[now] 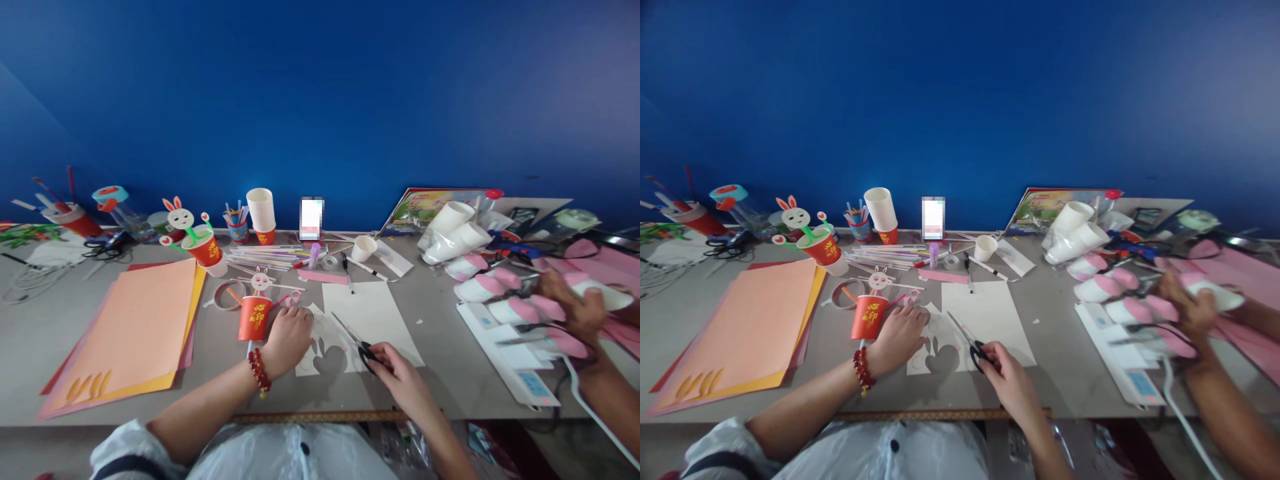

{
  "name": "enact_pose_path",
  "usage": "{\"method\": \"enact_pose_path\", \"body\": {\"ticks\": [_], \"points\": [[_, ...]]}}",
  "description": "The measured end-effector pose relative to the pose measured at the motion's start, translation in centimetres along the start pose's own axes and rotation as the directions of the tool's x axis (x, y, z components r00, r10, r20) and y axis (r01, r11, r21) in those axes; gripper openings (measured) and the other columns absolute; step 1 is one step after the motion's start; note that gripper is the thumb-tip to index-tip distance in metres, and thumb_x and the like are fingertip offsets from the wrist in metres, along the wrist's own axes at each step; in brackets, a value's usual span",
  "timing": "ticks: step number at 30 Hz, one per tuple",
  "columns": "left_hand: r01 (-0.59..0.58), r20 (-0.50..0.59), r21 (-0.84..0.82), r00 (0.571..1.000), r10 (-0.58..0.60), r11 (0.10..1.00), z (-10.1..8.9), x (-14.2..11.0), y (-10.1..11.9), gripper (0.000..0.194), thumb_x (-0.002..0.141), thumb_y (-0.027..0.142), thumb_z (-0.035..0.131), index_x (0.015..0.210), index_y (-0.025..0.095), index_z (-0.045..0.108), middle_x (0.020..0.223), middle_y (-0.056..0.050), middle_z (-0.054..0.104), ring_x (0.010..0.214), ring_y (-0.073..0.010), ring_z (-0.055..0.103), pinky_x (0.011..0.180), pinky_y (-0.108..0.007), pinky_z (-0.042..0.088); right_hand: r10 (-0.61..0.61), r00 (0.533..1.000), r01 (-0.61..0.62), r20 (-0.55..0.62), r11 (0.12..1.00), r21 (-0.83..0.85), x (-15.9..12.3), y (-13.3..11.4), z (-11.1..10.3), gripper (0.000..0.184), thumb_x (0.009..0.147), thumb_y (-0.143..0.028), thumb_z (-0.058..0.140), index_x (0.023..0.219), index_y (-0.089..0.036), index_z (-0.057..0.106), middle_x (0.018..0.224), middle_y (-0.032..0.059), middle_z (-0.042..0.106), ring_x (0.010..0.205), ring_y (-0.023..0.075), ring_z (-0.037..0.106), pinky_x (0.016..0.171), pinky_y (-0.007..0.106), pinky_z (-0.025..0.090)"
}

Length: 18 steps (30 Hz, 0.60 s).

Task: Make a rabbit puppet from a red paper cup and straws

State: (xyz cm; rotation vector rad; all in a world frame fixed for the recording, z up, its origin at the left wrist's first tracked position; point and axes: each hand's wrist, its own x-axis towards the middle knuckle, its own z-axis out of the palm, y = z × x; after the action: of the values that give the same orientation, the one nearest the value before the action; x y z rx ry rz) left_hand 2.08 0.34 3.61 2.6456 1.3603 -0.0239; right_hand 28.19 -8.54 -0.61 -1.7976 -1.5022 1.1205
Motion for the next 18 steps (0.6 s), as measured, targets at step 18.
{"method": "enact_pose_path", "body": {"ticks": [18], "points": [[0.043,0.031,-0.516,0.999,-0.032,0.855,0.2,0.1,-0.8,0.016,0.08,0.019,0.065,0.093,0.019,0.056,0.084,-0.005,0.069,0.078,-0.0222,0.065,0.07,-0.031,0.046,0.142,0.99,-0.134,0.019,0.865,0.483,-2.9,-2.0,0.6,0.046,0.074,-0.055,0.07,0.103,-0.019,0.063,0.086,0.0054,0.069,0.058,0.0141,0.056,0.055,0.026,0.045]]}}
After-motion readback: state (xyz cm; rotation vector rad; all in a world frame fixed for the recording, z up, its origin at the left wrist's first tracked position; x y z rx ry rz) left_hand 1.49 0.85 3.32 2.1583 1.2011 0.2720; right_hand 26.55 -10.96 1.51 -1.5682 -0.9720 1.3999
